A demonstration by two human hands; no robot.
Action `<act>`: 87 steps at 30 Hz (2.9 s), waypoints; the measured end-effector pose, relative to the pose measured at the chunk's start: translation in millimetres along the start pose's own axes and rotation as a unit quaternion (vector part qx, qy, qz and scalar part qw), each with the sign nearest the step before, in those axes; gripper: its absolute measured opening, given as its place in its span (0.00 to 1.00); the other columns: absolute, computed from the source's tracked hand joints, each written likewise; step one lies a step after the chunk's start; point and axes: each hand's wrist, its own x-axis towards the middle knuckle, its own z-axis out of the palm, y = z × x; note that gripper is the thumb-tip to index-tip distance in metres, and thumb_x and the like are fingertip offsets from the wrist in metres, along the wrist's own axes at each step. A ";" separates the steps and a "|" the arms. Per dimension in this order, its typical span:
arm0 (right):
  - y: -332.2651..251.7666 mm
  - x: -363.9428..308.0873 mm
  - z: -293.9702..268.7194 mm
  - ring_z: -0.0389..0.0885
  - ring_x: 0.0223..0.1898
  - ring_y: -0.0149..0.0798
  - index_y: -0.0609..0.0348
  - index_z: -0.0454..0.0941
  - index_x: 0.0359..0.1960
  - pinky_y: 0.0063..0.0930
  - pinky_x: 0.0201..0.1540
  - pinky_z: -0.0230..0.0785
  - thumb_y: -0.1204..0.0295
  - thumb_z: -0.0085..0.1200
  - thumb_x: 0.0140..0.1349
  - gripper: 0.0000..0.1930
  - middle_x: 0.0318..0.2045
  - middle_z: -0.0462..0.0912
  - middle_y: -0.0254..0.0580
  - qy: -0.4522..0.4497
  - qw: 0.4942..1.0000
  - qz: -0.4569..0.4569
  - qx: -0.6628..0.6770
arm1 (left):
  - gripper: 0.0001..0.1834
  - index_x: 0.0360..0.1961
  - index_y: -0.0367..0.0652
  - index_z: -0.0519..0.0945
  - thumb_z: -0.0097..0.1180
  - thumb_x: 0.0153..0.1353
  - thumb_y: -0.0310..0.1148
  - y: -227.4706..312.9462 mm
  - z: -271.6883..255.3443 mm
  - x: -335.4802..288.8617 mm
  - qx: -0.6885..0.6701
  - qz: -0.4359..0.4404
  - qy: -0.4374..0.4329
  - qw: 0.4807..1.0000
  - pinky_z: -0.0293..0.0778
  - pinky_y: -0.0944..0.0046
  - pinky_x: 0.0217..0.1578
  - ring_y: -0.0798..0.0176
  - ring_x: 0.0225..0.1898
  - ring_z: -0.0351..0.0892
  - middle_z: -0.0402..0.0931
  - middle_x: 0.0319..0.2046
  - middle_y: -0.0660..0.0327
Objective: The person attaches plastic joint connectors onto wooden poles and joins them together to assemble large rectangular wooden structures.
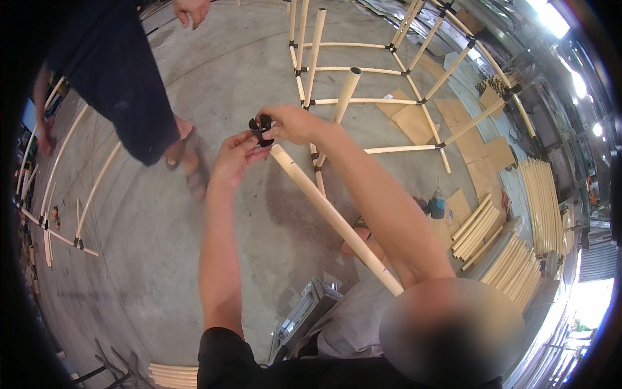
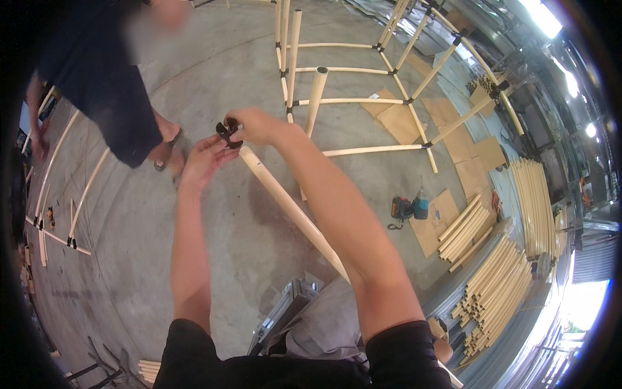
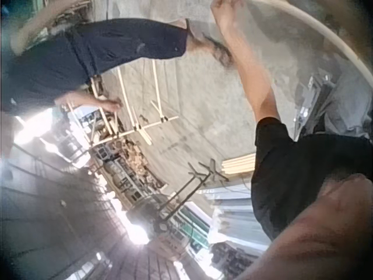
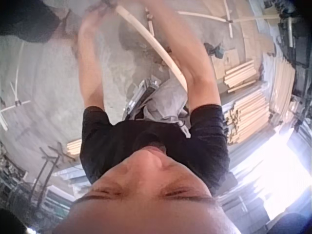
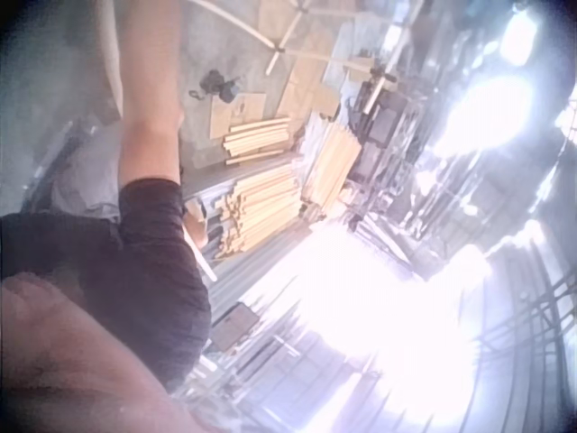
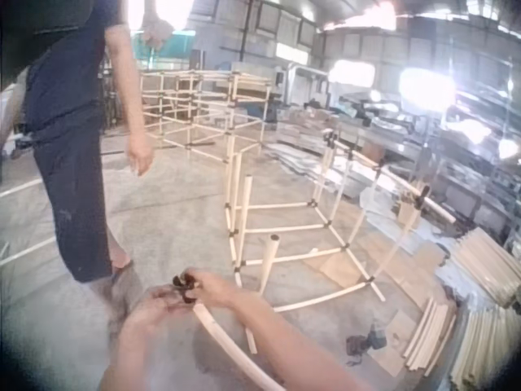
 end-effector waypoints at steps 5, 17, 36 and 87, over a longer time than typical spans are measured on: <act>-11.3 0.3 -1.1 0.81 0.49 0.49 0.58 0.74 0.54 0.41 0.52 0.71 0.72 0.61 0.62 0.19 0.45 0.84 0.49 0.011 1.000 0.029 0.002 | 0.19 0.58 0.30 0.75 0.56 0.66 0.25 18.5 -3.5 -12.0 0.098 0.012 -0.013 0.995 0.76 0.59 0.60 0.59 0.49 0.83 0.82 0.46 0.53; -10.1 -1.3 -1.0 0.80 0.49 0.51 0.60 0.75 0.53 0.43 0.53 0.71 0.74 0.61 0.61 0.19 0.46 0.83 0.50 0.025 0.999 0.017 0.024 | 0.22 0.59 0.28 0.74 0.56 0.65 0.23 10.4 3.0 -16.1 0.097 0.029 -0.012 0.995 0.75 0.58 0.60 0.59 0.51 0.82 0.81 0.48 0.52; -8.1 -0.7 4.8 0.80 0.49 0.56 0.57 0.76 0.54 0.45 0.51 0.72 0.73 0.61 0.61 0.19 0.46 0.84 0.52 -0.002 0.999 0.034 -0.029 | 0.24 0.59 0.27 0.73 0.59 0.61 0.20 -4.3 0.3 -11.9 0.041 0.034 -0.002 0.999 0.77 0.56 0.59 0.57 0.51 0.83 0.82 0.48 0.51; 22.8 -56.7 -4.3 0.80 0.46 0.58 0.60 0.68 0.62 0.46 0.48 0.72 0.67 0.57 0.67 0.24 0.44 0.82 0.59 0.063 0.995 0.073 0.016 | 0.27 0.61 0.36 0.71 0.64 0.61 0.24 -51.2 47.2 14.8 0.146 0.158 0.000 0.977 0.75 0.66 0.50 0.69 0.48 0.79 0.79 0.49 0.61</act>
